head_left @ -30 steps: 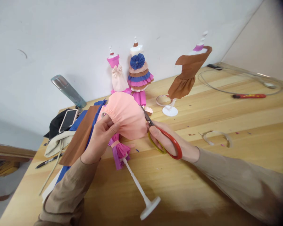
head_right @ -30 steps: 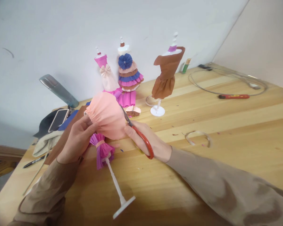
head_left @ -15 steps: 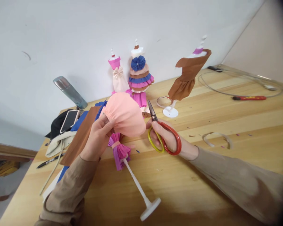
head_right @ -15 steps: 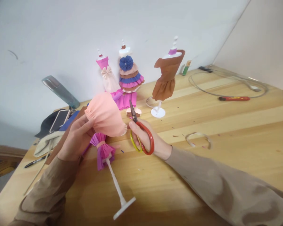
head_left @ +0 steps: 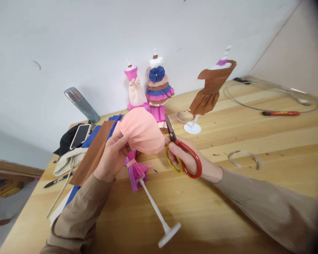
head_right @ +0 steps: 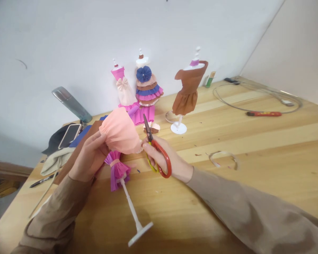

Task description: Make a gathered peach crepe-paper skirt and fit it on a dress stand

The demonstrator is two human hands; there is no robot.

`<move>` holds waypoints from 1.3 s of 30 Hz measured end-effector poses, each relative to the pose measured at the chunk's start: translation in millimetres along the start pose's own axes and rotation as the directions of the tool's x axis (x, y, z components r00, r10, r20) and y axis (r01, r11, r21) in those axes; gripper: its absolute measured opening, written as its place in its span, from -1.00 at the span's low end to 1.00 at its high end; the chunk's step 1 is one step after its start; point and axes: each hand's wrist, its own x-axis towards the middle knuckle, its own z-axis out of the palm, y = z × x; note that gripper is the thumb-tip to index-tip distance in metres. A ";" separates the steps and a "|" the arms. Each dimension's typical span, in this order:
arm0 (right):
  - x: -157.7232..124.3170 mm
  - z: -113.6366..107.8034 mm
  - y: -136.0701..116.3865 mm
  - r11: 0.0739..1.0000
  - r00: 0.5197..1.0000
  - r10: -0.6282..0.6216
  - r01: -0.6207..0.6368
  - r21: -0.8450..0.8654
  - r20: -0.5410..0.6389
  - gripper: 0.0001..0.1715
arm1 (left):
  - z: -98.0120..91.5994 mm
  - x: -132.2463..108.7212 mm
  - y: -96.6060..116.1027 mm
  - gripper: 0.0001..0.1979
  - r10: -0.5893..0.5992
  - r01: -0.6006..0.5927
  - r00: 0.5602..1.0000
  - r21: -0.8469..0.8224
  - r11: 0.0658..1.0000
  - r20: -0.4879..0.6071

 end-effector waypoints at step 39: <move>-5.4 -2.4 -11.2 0.900 0.980 -0.186 0.198 -0.387 0.070 -0.48 | 11.9 -5.8 -3.8 -0.60 0.079 -0.080 0.997 0.133 0.988 0.015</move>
